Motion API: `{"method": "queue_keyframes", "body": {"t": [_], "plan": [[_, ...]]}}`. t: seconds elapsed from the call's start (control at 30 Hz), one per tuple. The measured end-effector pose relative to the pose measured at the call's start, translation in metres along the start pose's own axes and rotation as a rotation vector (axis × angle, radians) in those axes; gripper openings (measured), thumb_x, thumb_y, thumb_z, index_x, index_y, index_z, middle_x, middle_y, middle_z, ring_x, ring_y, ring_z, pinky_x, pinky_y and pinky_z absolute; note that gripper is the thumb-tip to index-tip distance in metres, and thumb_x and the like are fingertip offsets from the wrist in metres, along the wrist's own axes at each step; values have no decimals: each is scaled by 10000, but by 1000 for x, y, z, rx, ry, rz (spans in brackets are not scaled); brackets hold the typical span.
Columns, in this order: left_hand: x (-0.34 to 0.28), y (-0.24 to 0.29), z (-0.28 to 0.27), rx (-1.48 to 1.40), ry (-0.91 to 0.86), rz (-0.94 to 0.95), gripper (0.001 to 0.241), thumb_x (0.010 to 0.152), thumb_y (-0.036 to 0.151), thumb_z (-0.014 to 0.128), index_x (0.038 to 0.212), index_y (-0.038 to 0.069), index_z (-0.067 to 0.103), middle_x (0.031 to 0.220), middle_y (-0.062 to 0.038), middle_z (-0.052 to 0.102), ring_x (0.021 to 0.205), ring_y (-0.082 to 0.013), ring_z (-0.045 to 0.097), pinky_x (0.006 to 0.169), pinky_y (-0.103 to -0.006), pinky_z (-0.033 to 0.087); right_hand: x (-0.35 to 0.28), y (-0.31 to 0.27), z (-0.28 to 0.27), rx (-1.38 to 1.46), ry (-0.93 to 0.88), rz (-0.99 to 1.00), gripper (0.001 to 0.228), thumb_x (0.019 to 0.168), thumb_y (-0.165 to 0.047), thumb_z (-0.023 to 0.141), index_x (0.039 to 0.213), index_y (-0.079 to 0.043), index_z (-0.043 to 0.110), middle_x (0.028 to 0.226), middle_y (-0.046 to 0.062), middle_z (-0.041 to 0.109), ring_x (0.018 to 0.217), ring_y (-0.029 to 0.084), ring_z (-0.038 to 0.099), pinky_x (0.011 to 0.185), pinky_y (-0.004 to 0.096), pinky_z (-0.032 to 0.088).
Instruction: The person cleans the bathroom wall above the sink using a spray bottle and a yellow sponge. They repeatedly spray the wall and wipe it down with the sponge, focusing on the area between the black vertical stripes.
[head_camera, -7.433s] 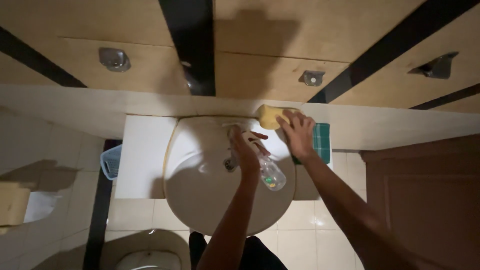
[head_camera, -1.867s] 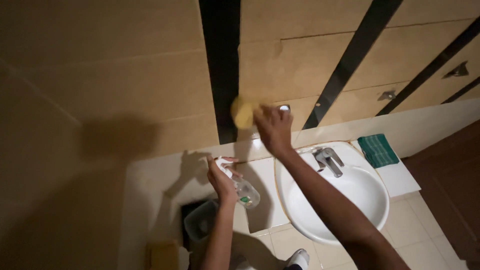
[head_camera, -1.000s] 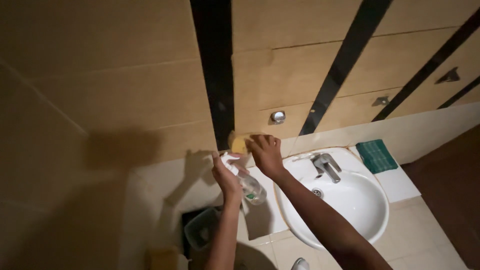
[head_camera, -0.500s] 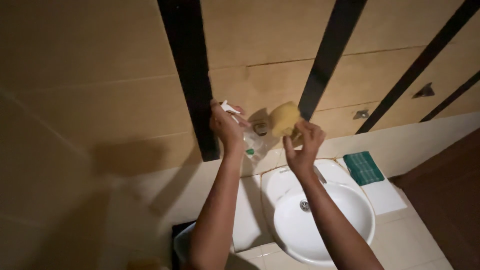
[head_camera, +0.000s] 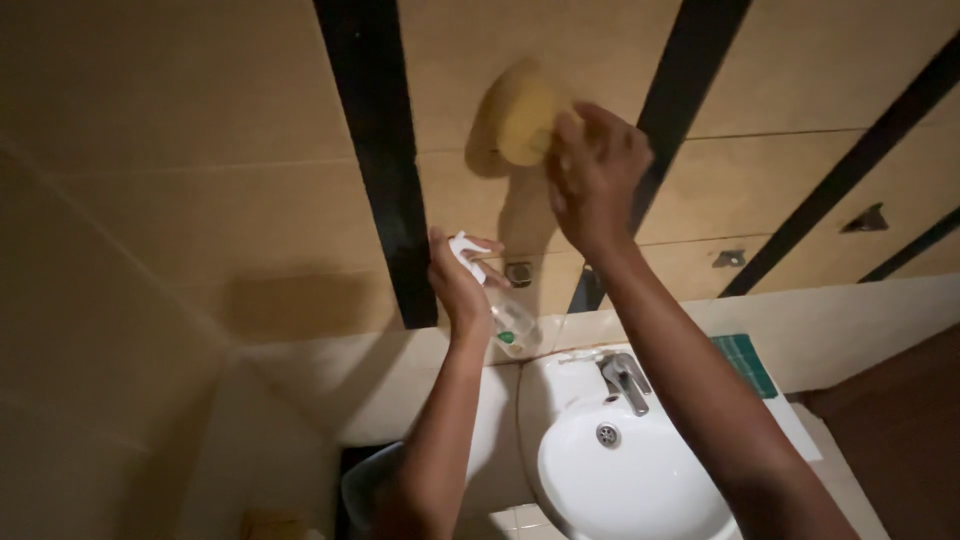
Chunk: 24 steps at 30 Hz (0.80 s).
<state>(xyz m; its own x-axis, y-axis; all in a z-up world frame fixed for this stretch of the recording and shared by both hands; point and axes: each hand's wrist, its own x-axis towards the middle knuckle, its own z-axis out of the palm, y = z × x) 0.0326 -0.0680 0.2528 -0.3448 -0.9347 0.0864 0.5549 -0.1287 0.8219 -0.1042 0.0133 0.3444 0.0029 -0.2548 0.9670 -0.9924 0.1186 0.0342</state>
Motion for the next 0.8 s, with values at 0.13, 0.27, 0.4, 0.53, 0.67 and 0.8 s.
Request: {"method": "queue_keyframes", "body": {"t": [0.13, 0.27, 0.4, 0.53, 0.67, 0.8], "plan": [[0, -9, -15, -28, -3, 0, 739, 1035, 562, 289, 807, -45, 644, 788, -198, 746, 407, -229, 578, 405, -323, 477, -24, -1, 36, -161, -116, -14, 539, 844, -135, 801, 1366, -167, 666, 1232, 147, 582, 1111, 366, 486, 952, 543, 344], [-9, -15, -24, -31, 25, -26, 728, 1035, 569, 285, 832, -32, 643, 798, -188, 746, 409, -225, 561, 419, -309, 459, -72, -3, 49, -117, -379, -117, 593, 692, -217, 787, 1276, -160, 704, 1218, 71, 583, 1104, 323, 497, 908, 517, 350], [-19, -13, -21, -51, 31, -46, 717, 1015, 568, 285, 808, -29, 623, 808, -176, 754, 397, -232, 568, 398, -326, 457, -122, 3, 51, 17, -472, -196, 520, 707, -256, 803, 1209, -163, 704, 1305, 24, 604, 1176, 292, 515, 938, 503, 363], [-21, -22, -26, -44, 45, -23, 736, 1043, 563, 291, 822, -48, 637, 786, -190, 726, 393, -229, 550, 413, -318, 451, -104, -7, 29, 56, -528, -104, 521, 674, -248, 797, 1182, -161, 722, 1279, 69, 612, 1116, 327, 521, 896, 527, 361], [-20, -27, -31, -67, 41, -56, 691, 1038, 539, 292, 856, -39, 625, 785, -196, 738, 398, -235, 552, 404, -337, 452, -65, 5, 17, -25, -324, -74, 455, 848, -151, 771, 1297, -151, 702, 1386, 125, 596, 1190, 357, 531, 961, 511, 371], [-17, -44, -36, -138, 21, -78, 704, 1053, 558, 273, 842, -27, 602, 794, -176, 717, 391, -231, 525, 399, -352, 431, -27, 14, 8, 51, -130, -20, 487, 958, -77, 748, 1433, -112, 642, 1456, 129, 581, 1256, 370, 521, 1023, 517, 371]]}}
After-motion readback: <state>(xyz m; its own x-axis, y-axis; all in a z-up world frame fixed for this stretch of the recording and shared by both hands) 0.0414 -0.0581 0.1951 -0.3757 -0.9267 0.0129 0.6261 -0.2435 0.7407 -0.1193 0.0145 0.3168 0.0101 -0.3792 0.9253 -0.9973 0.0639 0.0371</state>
